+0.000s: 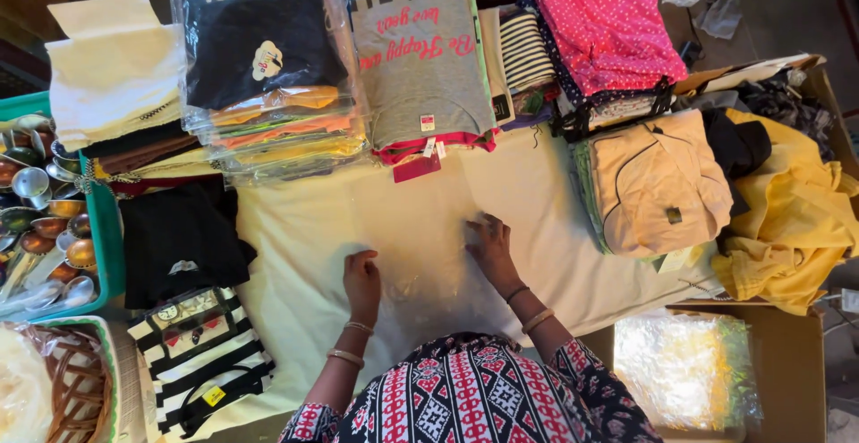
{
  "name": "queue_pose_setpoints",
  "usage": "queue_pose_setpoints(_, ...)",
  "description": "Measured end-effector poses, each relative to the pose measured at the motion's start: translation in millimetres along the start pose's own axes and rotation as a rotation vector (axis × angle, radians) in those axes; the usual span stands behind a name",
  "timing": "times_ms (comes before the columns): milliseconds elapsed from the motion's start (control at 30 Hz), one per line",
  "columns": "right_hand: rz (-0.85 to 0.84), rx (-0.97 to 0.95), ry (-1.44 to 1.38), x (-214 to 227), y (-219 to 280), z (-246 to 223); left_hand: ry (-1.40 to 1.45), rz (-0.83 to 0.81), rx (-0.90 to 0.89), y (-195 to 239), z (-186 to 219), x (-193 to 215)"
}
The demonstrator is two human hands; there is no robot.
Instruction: The person places folded t-shirts into clear plastic bags on a table covered with a white cloth. They smooth the plastic around the shirts and then place the packaged items into a cardboard box. The person handles several different shirts, including a yellow one and a black one with a Gucci logo.
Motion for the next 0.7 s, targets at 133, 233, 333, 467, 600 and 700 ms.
queue_pose_setpoints(133, 0.093, 0.029, -0.061, 29, -36, -8, -0.606, 0.141, -0.493, 17, 106, -15)
queue_pose_setpoints(233, 0.227, 0.073, -0.119, 61, -66, -13, -0.596, 0.069, -0.568, 8, 135, -27)
queue_pose_setpoints(333, 0.354, 0.111, -0.183, 87, -108, -15, -0.573, -0.017, -0.667, -17, 157, -42)
queue_pose_setpoints(467, 0.419, 0.107, -0.282, 96, -186, 1, -0.513, -0.123, -0.747, -65, 194, -65)
queue_pose_setpoints(600, 0.426, 0.136, -0.244, 75, -258, 21, -0.63, -0.121, -0.877, -113, 224, -94)
queue_pose_setpoints(700, 0.42, 0.121, -0.23, 60, -295, 30, -0.686, -0.106, -0.849, -155, 226, -117)
Point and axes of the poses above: each hand's wrist, its own y-axis away from the middle knuckle, its own x-axis out of the back of the hand, z = x × y, the point moved 5 cm from there along -y, towards the middle knuckle, and after that the axes turned 4 degrees about -z, right-handed, at the moved point
